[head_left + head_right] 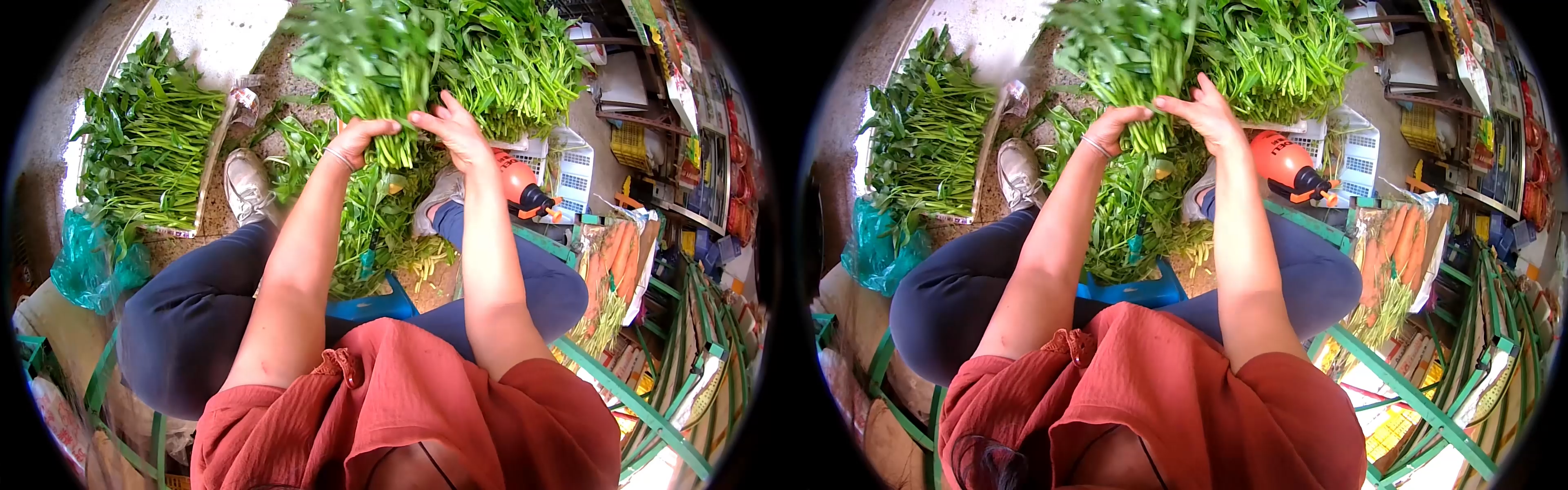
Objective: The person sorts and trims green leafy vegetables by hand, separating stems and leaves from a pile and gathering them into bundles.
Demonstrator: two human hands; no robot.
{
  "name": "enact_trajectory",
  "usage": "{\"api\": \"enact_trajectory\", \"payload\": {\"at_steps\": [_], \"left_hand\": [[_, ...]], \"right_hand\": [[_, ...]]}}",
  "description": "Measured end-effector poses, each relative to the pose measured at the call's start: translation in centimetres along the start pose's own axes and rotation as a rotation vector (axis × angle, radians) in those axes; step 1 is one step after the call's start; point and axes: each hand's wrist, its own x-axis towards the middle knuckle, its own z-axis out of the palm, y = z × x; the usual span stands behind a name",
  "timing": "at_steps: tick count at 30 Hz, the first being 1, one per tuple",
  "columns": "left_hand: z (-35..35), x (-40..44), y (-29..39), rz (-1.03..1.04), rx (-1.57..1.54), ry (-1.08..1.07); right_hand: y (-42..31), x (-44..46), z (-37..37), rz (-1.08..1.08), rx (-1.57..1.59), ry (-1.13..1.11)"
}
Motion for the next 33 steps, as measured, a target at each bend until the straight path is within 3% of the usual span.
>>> {"api": "enact_trajectory", "payload": {"at_steps": [3, 4, 7, 10, 11, 12, 14, 16, 17, 20, 21, 24, 25, 26, 28, 30, 33], "left_hand": [[2.0, 0.1, 0.8, 0.154, 0.483, -0.097], [2.2, 0.8, 0.7, 0.194, 0.655, -0.114], [2.9, 1.4, 0.2, 0.379, 1.011, 0.008], [4.8, 0.7, 0.1, 0.303, 1.118, 0.033], [5.3, 0.3, 0.3, 0.276, 1.138, -0.024], [6.3, -0.6, 0.8, 0.143, 1.221, 0.055], [5.7, -1.0, 0.2, 0.227, 1.049, -0.063], [6.1, -1.5, 0.8, 0.176, 0.722, -0.387], [6.1, -2.2, 0.7, 0.100, 0.496, -0.370], [6.7, -4.1, 0.9, 0.094, 0.390, -0.337], [6.9, -4.5, 1.2, 0.124, 0.427, -0.310], [7.8, -5.7, 1.7, 0.088, 0.325, -0.255], [7.8, -5.9, 1.7, 0.125, 0.319, -0.224], [7.7, -6.1, 1.7, 0.038, 0.190, -0.213], [8.6, -7.2, 1.2, 0.119, 0.094, -0.281], [8.9, -7.6, 0.2, 0.196, 0.033, -0.410], [9.7, -8.3, 0.4, 0.264, -0.016, -0.429]], "right_hand": [[-0.9, 1.4, 1.5, -0.146, 0.117, -0.194], [0.4, 2.3, 1.5, -0.151, 0.080, -0.048], [1.0, 1.4, 2.1, -0.201, 0.232, -0.061], [1.6, 0.4, 1.8, -0.281, 0.420, 0.060], [1.8, 0.1, 1.4, -0.227, 0.354, 0.120], [0.3, -1.4, 1.1, -0.050, 0.269, 0.153], [-1.1, -3.0, 0.9, 0.099, 0.169, 0.272], [-0.2, -3.8, 0.9, -0.080, 0.319, 0.038], [0.8, -3.0, 1.6, -0.246, 0.396, 0.025], [-1.4, -5.6, 3.4, -0.497, 0.353, 0.120], [-2.1, -5.7, 3.0, -0.264, 0.431, -0.005], [-3.8, -6.5, 2.1, -0.214, 0.699, -0.224], [-4.0, -5.7, 1.2, -0.206, 0.755, -0.485], [-4.0, -4.9, 0.5, -0.190, 0.662, -0.507], [-4.8, -5.4, 0.3, -0.487, 0.656, -0.312], [-5.4, -8.8, -1.3, -0.111, 0.415, 0.118], [5.4, -5.7, -2.5, -0.261, -0.125, 0.692]]}}
